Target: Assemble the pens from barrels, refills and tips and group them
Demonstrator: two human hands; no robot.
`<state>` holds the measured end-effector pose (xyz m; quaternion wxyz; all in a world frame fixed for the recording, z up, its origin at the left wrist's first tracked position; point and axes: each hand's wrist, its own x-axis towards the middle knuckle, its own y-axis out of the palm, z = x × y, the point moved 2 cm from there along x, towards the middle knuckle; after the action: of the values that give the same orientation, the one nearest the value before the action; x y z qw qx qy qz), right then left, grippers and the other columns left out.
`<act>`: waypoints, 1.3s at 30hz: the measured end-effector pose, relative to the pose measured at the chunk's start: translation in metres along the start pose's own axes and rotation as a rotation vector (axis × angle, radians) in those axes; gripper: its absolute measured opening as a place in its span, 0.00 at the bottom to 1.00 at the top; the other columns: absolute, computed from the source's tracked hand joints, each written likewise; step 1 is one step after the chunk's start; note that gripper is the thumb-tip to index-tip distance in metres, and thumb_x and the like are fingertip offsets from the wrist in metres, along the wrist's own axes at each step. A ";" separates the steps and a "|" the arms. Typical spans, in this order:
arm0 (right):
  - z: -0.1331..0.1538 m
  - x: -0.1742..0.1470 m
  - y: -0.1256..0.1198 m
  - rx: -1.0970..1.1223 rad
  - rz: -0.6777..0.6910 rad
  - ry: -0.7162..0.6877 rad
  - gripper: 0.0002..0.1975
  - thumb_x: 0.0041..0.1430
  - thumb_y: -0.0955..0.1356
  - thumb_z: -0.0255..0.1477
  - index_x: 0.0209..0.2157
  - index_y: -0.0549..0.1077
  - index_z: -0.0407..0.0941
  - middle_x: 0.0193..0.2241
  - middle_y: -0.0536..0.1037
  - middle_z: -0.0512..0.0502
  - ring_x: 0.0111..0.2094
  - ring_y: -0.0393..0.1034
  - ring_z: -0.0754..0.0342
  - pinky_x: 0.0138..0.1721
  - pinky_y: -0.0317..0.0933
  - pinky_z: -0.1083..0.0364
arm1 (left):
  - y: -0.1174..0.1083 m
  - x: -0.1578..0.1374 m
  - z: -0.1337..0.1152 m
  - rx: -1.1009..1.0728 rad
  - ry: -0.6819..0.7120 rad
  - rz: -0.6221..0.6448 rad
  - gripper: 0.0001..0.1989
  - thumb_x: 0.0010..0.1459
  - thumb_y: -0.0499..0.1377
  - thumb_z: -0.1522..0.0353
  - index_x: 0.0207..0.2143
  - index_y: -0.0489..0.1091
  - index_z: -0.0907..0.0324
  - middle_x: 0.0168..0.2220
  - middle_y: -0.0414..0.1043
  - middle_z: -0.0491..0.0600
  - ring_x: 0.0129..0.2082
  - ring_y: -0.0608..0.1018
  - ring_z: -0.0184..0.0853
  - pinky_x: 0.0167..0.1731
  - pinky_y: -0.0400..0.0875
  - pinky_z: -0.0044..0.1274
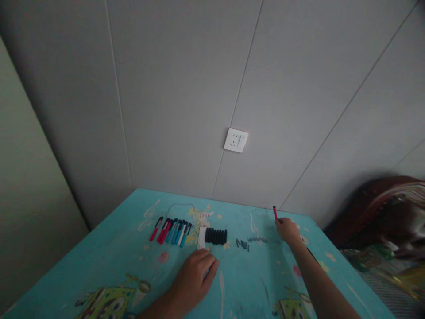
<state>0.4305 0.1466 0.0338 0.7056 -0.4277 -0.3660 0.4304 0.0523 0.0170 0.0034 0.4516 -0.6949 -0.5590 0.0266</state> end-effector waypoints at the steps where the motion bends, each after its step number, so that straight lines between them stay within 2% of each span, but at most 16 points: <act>1: -0.003 0.003 0.002 -0.037 0.006 0.016 0.16 0.57 0.64 0.33 0.33 0.80 0.38 0.35 0.80 0.27 0.41 0.75 0.39 0.40 0.63 0.50 | 0.000 0.000 0.001 -0.004 0.003 -0.002 0.13 0.65 0.49 0.68 0.28 0.68 0.57 0.29 0.70 0.49 0.33 0.72 0.36 0.37 0.66 0.27; 8: -0.001 0.020 0.019 -0.197 0.040 0.075 0.14 0.58 0.64 0.31 0.34 0.79 0.38 0.36 0.79 0.27 0.42 0.75 0.42 0.41 0.64 0.52 | -0.002 0.000 0.002 0.027 -0.013 0.012 0.13 0.65 0.49 0.68 0.29 0.68 0.56 0.29 0.70 0.49 0.33 0.72 0.37 0.38 0.66 0.29; 13: 0.001 0.026 0.022 -0.246 0.042 0.092 0.16 0.58 0.62 0.28 0.37 0.78 0.34 0.39 0.77 0.22 0.42 0.75 0.37 0.40 0.64 0.48 | -0.003 0.000 -0.004 0.069 -0.007 0.060 0.14 0.66 0.49 0.67 0.27 0.67 0.57 0.27 0.69 0.49 0.33 0.72 0.37 0.37 0.65 0.29; 18: 0.013 0.018 0.017 -0.252 -0.013 0.041 0.19 0.61 0.60 0.32 0.43 0.77 0.36 0.44 0.75 0.23 0.44 0.72 0.36 0.41 0.62 0.45 | -0.012 0.007 0.003 0.143 -0.022 0.019 0.13 0.65 0.49 0.68 0.29 0.68 0.57 0.28 0.69 0.49 0.33 0.71 0.38 0.38 0.64 0.30; 21: 0.046 -0.009 0.016 -0.198 -0.099 -0.075 0.21 0.63 0.58 0.33 0.51 0.72 0.42 0.48 0.75 0.31 0.46 0.71 0.42 0.45 0.60 0.49 | -0.028 0.014 0.024 0.256 -0.100 -0.084 0.09 0.64 0.51 0.69 0.33 0.70 0.57 0.32 0.70 0.51 0.37 0.71 0.40 0.40 0.64 0.31; 22: 0.062 -0.024 0.016 -0.102 -0.179 -0.158 0.21 0.64 0.58 0.33 0.52 0.72 0.42 0.47 0.75 0.33 0.44 0.71 0.43 0.45 0.60 0.49 | -0.034 0.015 0.032 0.311 -0.129 -0.119 0.09 0.63 0.51 0.70 0.34 0.71 0.57 0.33 0.70 0.52 0.38 0.71 0.41 0.41 0.63 0.32; 24: 0.097 -0.061 0.021 0.119 -0.218 -0.301 0.19 0.63 0.59 0.34 0.50 0.73 0.42 0.41 0.78 0.36 0.37 0.72 0.46 0.42 0.60 0.50 | -0.045 0.016 0.049 0.429 -0.175 -0.164 0.08 0.62 0.52 0.70 0.37 0.72 0.57 0.35 0.70 0.53 0.39 0.70 0.43 0.44 0.62 0.34; 26: 0.132 -0.103 0.031 0.347 -0.170 -0.404 0.17 0.62 0.61 0.35 0.46 0.74 0.44 0.39 0.78 0.39 0.32 0.70 0.48 0.39 0.61 0.50 | -0.051 0.016 0.063 0.534 -0.226 -0.187 0.09 0.61 0.53 0.70 0.40 0.73 0.59 0.36 0.69 0.54 0.40 0.70 0.44 0.46 0.61 0.37; 28: 0.161 -0.142 0.043 0.506 -0.095 -0.482 0.12 0.60 0.64 0.34 0.41 0.76 0.47 0.37 0.78 0.42 0.34 0.70 0.47 0.40 0.60 0.50 | -0.052 0.014 0.070 0.600 -0.255 -0.173 0.09 0.60 0.55 0.70 0.41 0.73 0.59 0.36 0.69 0.54 0.41 0.70 0.45 0.47 0.61 0.37; 30: 0.181 -0.172 0.055 0.524 -0.041 -0.524 0.10 0.60 0.65 0.32 0.39 0.77 0.48 0.35 0.78 0.43 0.35 0.70 0.47 0.40 0.60 0.51 | -0.050 0.012 0.070 0.647 -0.273 -0.147 0.09 0.59 0.55 0.69 0.41 0.73 0.59 0.37 0.69 0.54 0.42 0.70 0.45 0.48 0.61 0.37; 33: 0.194 -0.200 0.067 0.387 0.041 -0.554 0.12 0.63 0.62 0.28 0.42 0.76 0.47 0.35 0.76 0.43 0.38 0.69 0.48 0.42 0.59 0.52 | -0.045 0.011 0.066 0.678 -0.293 -0.119 0.10 0.60 0.55 0.68 0.40 0.73 0.58 0.38 0.69 0.53 0.43 0.70 0.43 0.48 0.61 0.36; 39: 0.191 -0.215 0.073 0.244 0.127 -0.584 0.11 0.64 0.61 0.26 0.38 0.75 0.48 0.33 0.75 0.46 0.37 0.69 0.51 0.41 0.58 0.56 | -0.041 0.010 0.062 0.660 -0.293 -0.075 0.11 0.60 0.54 0.67 0.43 0.73 0.57 0.38 0.69 0.51 0.43 0.71 0.42 0.46 0.63 0.33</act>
<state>0.1623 0.0229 0.0049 0.5887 -0.2203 -0.4711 0.6188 -0.0083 0.0609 -0.0010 0.5673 -0.4796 -0.6041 0.2886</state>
